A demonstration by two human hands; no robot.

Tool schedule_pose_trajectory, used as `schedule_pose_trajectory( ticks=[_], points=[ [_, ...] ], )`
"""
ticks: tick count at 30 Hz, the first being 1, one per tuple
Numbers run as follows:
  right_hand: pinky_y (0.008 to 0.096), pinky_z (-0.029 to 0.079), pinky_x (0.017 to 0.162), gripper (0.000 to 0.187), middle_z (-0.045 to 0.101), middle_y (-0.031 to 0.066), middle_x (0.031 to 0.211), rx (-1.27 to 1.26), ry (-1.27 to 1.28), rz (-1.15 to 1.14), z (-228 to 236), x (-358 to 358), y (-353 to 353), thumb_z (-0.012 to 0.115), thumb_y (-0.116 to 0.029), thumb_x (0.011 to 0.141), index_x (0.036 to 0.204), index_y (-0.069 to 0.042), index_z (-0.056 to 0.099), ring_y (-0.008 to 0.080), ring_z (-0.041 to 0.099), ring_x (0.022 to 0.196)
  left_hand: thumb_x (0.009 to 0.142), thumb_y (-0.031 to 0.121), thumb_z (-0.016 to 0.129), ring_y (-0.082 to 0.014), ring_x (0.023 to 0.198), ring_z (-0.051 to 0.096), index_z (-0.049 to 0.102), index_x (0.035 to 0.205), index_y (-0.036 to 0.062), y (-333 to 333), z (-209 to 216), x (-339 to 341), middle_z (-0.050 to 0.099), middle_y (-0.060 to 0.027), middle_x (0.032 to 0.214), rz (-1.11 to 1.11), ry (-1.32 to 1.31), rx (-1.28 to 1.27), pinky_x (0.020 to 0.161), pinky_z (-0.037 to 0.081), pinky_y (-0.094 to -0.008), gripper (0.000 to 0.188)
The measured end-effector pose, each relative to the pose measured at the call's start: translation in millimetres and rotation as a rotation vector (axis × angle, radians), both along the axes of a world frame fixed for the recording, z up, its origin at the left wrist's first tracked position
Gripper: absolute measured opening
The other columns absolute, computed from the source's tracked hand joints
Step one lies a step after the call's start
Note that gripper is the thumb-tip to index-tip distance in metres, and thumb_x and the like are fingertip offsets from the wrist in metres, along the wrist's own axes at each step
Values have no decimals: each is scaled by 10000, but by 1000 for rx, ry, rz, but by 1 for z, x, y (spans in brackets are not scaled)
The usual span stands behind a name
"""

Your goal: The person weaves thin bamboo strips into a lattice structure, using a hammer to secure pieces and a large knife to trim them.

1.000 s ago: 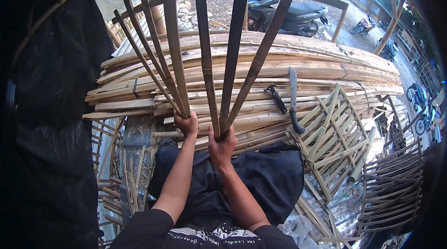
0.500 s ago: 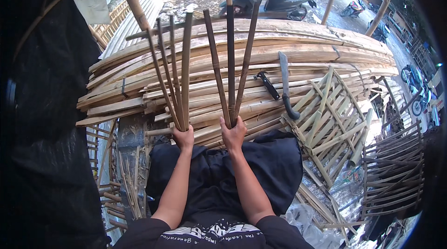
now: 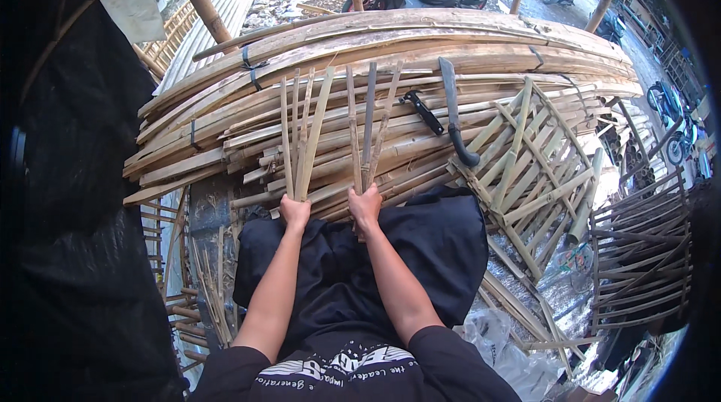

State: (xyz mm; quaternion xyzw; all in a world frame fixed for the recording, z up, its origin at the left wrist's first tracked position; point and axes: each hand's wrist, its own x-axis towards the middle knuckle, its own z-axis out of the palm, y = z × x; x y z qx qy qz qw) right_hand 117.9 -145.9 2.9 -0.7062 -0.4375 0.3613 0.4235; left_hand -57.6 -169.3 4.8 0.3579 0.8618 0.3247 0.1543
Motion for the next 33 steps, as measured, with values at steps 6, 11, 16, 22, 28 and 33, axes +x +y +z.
schedule_pose_trajectory(
  ticks=[6, 11, 16, 22, 28, 33],
  points=[
    [353, 526, 534, 322, 652, 124, 744, -35, 213, 190, 0, 12, 2, 732, -207, 789, 957, 18, 575, 199, 638, 586, 644, 212, 767, -419, 1044, 602, 597, 1031, -46, -8, 20, -13, 646, -263, 1066, -181, 29, -96, 924, 493, -447, 496],
    [352, 536, 539, 293, 654, 118, 689, -79, 188, 416, 16, 11, 8, 725, -235, 803, 891, 15, 601, 208, 661, 607, 671, 304, 822, -395, 1115, 584, 355, 1294, -73, -13, 33, -21, 593, -281, 1180, -446, 246, -341, 957, 485, -422, 865],
    [379, 543, 676, 434, 680, 188, 822, -71, -90, 451, 25, 19, 36, 742, -361, 774, 892, 49, 665, 270, 690, 780, 692, 287, 808, -351, 1234, 519, 122, 1442, -77, 3, 54, -3, 512, -257, 1329, -422, 167, -509, 1018, 447, -414, 1080],
    [391, 556, 687, 444, 694, 200, 869, -42, -119, 339, 24, -2, 18, 739, -368, 777, 941, 36, 656, 307, 695, 807, 756, 146, 646, -312, 1300, 461, 29, 1477, -24, 48, -27, -22, 469, -196, 1404, -462, 378, -1026, 1052, 362, -491, 964],
    [452, 473, 936, 693, 579, 316, 1178, -247, -158, 367, -7, -6, -34, 716, -393, 782, 1225, 67, 445, 415, 580, 1110, 896, 377, 380, -300, 1412, 273, 559, 1298, 207, 56, -163, -33, 401, -34, 1493, -1035, 589, -1691, 999, -23, -772, 472],
    [456, 490, 901, 581, 601, 320, 1112, -186, -184, 337, -16, 23, -37, 678, -329, 834, 1188, 64, 438, 420, 599, 1071, 717, 196, 698, -297, 1284, 478, 174, 1451, 34, 47, -161, -7, 488, -143, 1397, -493, 283, -1243, 1033, 372, -523, 916]
  ],
)
